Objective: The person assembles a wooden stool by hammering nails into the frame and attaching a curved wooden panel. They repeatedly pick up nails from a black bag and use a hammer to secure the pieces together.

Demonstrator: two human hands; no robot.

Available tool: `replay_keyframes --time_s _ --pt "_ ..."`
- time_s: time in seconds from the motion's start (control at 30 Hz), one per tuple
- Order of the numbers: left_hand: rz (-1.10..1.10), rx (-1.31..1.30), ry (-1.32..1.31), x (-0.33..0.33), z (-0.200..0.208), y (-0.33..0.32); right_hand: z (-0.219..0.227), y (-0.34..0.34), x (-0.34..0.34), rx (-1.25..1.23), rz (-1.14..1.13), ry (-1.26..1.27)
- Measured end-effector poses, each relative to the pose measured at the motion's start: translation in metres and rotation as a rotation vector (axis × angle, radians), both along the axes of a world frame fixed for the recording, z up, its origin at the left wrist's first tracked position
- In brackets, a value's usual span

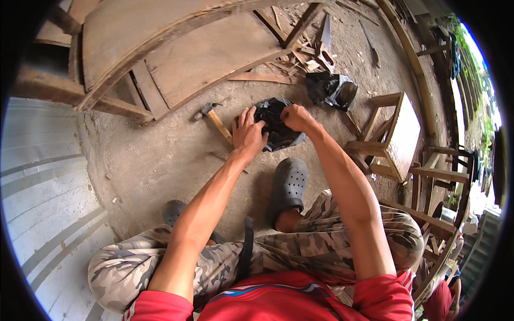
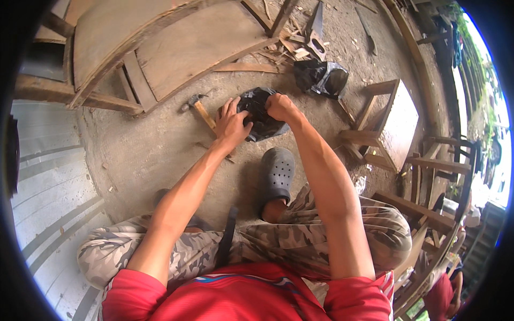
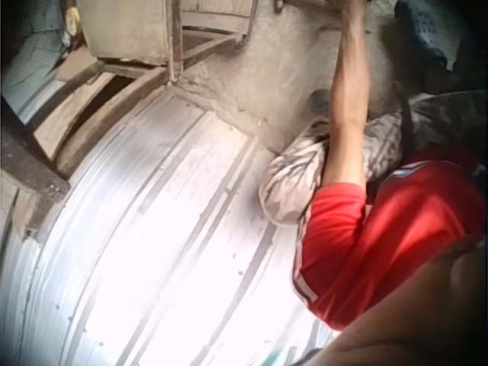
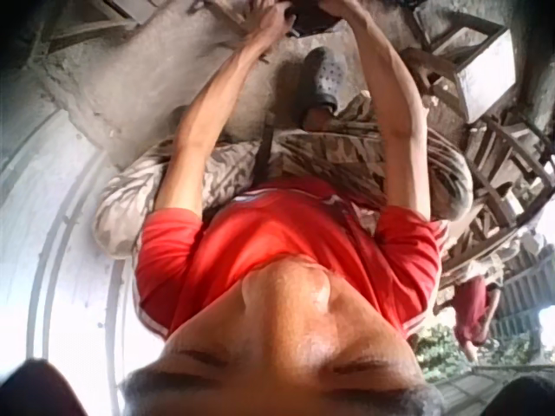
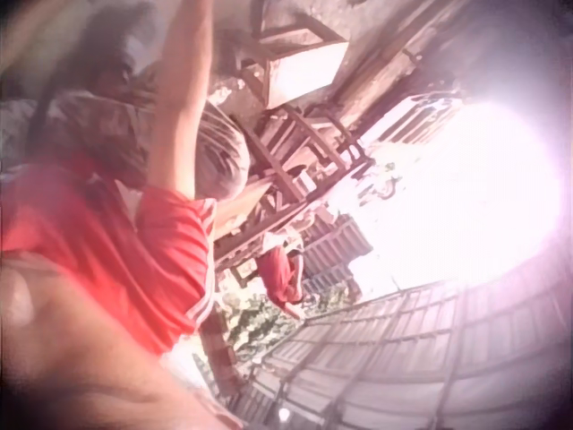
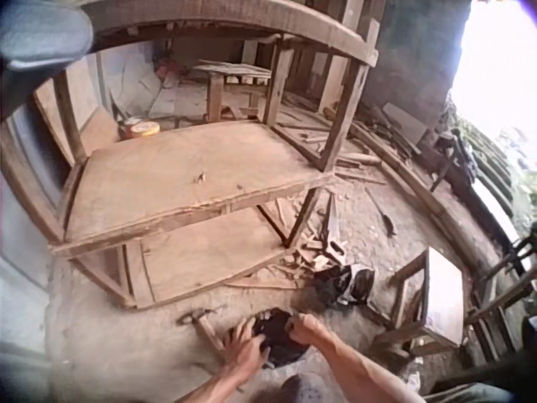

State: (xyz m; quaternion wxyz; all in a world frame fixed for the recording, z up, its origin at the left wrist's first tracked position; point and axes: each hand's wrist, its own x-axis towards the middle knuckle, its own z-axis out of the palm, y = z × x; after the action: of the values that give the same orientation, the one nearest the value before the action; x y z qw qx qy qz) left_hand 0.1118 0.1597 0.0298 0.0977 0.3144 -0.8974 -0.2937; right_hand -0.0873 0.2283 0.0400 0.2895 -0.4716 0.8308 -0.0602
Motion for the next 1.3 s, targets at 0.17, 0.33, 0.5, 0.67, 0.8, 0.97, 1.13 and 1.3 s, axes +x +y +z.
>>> replay_keyframes --time_s 0.17,0.33,0.5,0.67,0.8,0.97,1.13,1.3 --pt "0.059 -0.052 -0.068 -0.009 -0.013 0.009 -0.029 0.016 -0.007 -0.153 -0.117 -0.081" --pt "0.138 -0.12 -0.074 -0.021 -0.026 0.014 -0.035 0.016 -0.004 -0.248 -0.202 -0.14" --pt "0.16 -0.122 -0.079 -0.031 -0.028 0.014 -0.039 0.019 -0.011 -0.269 -0.254 -0.234" --pt "0.157 -0.163 -0.099 -0.036 -0.031 0.009 -0.04 0.02 -0.012 -0.26 -0.289 -0.275" --pt "0.134 -0.091 0.038 -0.028 -0.041 0.004 -0.039 0.022 -0.014 -0.336 -0.281 -0.266" --pt "0.088 0.037 0.266 -0.014 -0.046 -0.006 -0.036 0.024 -0.022 -0.236 -0.478 -0.485" --pt "0.108 0.013 0.294 -0.006 -0.042 -0.016 -0.009 0.002 -0.01 -0.168 -0.499 -0.803" --pt "0.08 -0.084 0.264 -0.004 -0.031 -0.026 -0.007 -0.028 0.004 -0.148 -0.104 -0.744"
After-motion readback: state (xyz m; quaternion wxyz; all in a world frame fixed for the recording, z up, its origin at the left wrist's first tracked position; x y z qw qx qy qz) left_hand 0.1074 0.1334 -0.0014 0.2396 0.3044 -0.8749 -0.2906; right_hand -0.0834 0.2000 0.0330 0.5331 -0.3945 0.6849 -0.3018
